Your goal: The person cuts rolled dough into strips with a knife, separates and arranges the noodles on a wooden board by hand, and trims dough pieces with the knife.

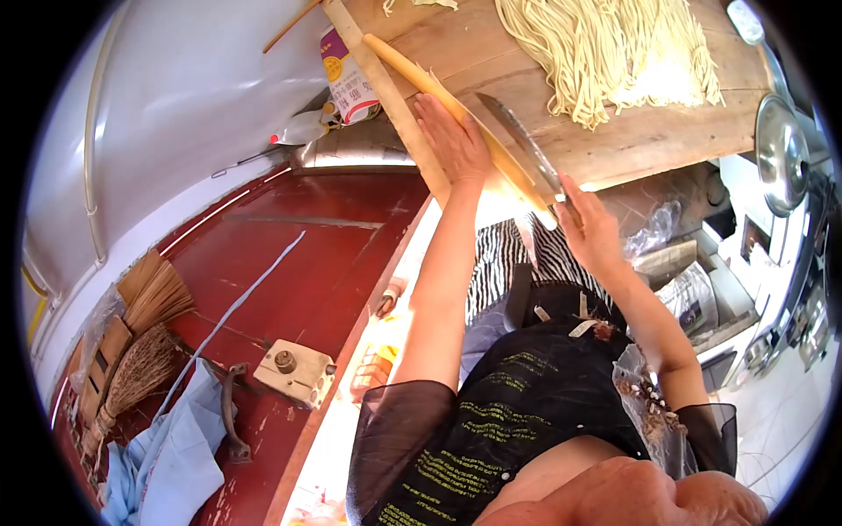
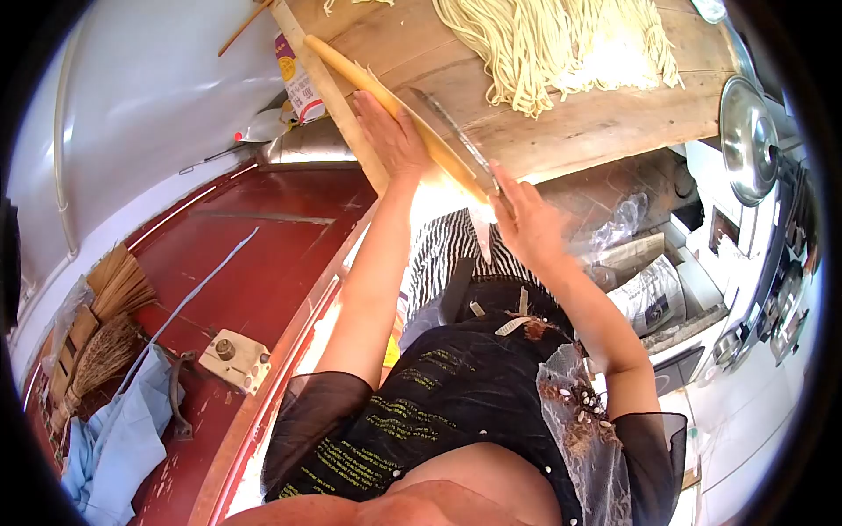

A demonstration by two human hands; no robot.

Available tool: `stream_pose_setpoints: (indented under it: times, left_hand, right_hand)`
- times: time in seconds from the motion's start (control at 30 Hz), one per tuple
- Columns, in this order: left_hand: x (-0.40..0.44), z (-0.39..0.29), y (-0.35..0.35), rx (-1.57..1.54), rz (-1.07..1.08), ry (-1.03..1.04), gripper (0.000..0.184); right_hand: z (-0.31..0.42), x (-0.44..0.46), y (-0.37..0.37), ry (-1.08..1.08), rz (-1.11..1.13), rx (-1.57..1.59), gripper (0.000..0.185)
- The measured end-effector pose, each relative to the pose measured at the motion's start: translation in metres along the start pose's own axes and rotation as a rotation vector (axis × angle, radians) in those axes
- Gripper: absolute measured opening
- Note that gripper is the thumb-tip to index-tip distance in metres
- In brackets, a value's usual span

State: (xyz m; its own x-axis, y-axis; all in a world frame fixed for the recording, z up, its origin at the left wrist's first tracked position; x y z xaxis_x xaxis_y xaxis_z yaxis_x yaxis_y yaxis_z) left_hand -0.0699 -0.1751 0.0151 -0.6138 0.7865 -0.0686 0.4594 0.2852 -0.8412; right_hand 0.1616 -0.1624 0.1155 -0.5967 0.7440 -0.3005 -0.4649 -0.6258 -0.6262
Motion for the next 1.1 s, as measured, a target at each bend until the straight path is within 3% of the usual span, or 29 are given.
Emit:
stream_pose_setpoints:
  times: [0.3,0.53,0.67,0.73,0.83,0.9,0.93,1.03,1.1]
  left_hand:
    - [-0.002,-0.002,0.003,0.043,-0.004,-0.011,0.065]
    - [-0.003,-0.001,-0.001,-0.053,-0.021,0.003,0.065]
    - [-0.002,-0.003,-0.001,0.004,-0.009,0.014,0.061]
    - [-0.002,0.000,-0.003,0.014,-0.008,0.004,0.061]
    - [-0.001,-0.004,-0.001,0.018,-0.002,0.013,0.060]
    - [-0.001,-0.003,0.006,0.268,0.094,0.005,0.060]
    - [-0.003,0.002,0.003,0.006,0.036,0.010,0.063]
    - [-0.011,-0.003,0.000,-0.098,0.033,-0.019,0.066]
    - [-0.016,-0.005,0.003,-0.125,0.058,-0.030,0.069]
  right_hand:
    - [-0.005,-0.034,0.016,-0.140,0.028,-0.084,0.057]
    - [-0.028,-0.072,0.015,-0.028,0.155,-0.107,0.060]
    - [-0.001,-0.005,0.036,-0.216,0.011,-0.135,0.062]
    - [0.022,0.040,0.046,-0.082,0.065,-0.108,0.061]
    - [0.047,0.115,0.069,-0.211,-0.034,-0.107,0.051]
    - [0.080,0.167,0.055,-0.165,0.030,-0.093,0.047]
    - [0.090,0.184,0.045,-0.149,0.084,-0.069,0.047]
    - [0.098,0.175,0.005,-0.209,0.113,-0.014,0.045]
    - [0.089,0.123,-0.014,-0.243,0.059,0.076,0.044]
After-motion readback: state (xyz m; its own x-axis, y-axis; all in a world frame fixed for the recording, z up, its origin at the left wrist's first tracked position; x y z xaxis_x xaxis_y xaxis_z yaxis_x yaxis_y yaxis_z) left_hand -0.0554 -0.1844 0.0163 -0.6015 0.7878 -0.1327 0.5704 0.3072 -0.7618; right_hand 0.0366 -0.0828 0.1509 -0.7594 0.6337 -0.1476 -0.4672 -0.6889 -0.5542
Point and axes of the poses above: each hand's wrist, its own x-axis towards the middle knuckle, its own y-axis out of the palm, z = x × y, the point moved 7 cm from there along x, towards the middle knuckle, and after that the axes turned 7 degrees about z, right-handed, at the moved point
